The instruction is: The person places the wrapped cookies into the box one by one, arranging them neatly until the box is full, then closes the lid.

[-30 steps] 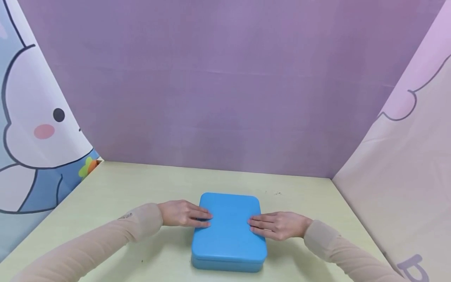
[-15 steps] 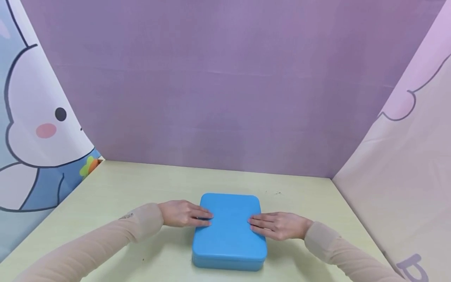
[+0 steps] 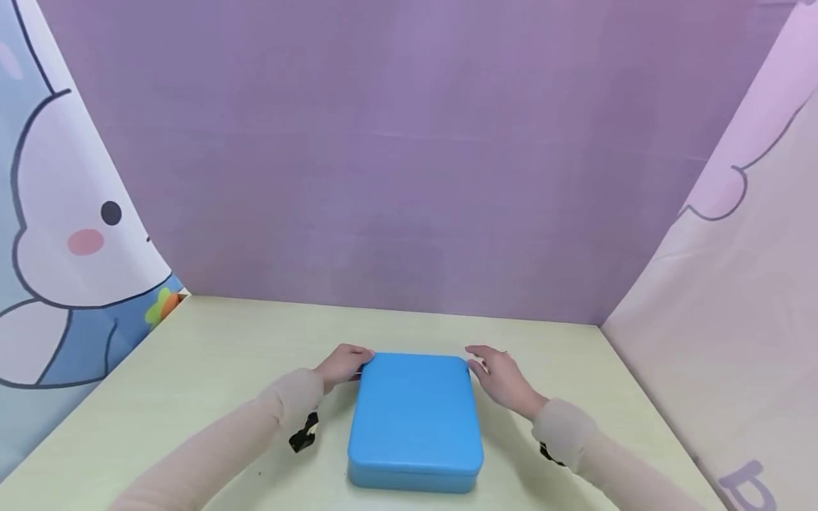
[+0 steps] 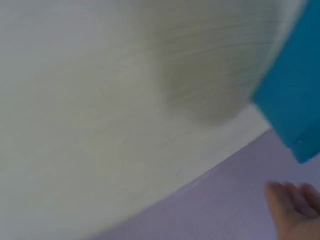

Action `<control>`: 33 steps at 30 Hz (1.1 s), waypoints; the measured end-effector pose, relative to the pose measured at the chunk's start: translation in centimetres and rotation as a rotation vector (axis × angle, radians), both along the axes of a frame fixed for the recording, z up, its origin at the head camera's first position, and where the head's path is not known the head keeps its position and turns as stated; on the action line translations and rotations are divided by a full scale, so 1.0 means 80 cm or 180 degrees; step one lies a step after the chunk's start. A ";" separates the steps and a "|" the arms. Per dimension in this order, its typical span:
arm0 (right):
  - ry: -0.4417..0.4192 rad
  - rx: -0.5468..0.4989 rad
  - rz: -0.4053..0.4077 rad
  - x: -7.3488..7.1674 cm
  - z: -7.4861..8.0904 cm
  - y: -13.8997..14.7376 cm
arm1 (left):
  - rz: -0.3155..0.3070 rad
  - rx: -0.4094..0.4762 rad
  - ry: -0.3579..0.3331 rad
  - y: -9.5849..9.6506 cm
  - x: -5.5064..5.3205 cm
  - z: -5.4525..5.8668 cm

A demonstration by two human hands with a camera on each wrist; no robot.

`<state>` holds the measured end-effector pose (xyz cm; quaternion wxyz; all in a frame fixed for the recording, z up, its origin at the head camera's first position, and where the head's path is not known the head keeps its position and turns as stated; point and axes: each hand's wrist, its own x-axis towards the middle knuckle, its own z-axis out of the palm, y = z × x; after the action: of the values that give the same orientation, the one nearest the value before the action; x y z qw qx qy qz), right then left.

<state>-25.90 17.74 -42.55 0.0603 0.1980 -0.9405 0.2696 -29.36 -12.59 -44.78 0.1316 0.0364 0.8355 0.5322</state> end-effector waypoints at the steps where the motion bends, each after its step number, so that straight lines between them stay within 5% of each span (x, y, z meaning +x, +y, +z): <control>1: -0.0321 -0.0404 -0.0147 -0.003 0.001 -0.005 | 0.0088 0.0108 -0.0087 -0.001 -0.001 -0.002; 5: -0.1342 -0.1395 -0.0504 -0.015 -0.001 -0.018 | 0.0283 0.0339 -0.0232 -0.002 -0.001 -0.005; 9: -0.1780 -0.1713 -0.0604 -0.022 -0.007 -0.023 | 0.0378 0.0391 -0.0249 0.000 0.000 -0.003; 20: -0.2061 -0.1838 -0.0836 -0.031 -0.013 -0.025 | 0.0409 0.0495 -0.0270 0.008 0.008 -0.004; 33: -0.1890 -0.1861 -0.0911 -0.030 -0.011 -0.033 | 0.0344 0.0474 -0.0219 0.005 0.009 0.000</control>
<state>-28.29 15.12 -43.44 -0.1223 -0.0457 -0.8191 0.5586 -28.64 -12.17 -44.79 0.1283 -0.0173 0.7894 0.6001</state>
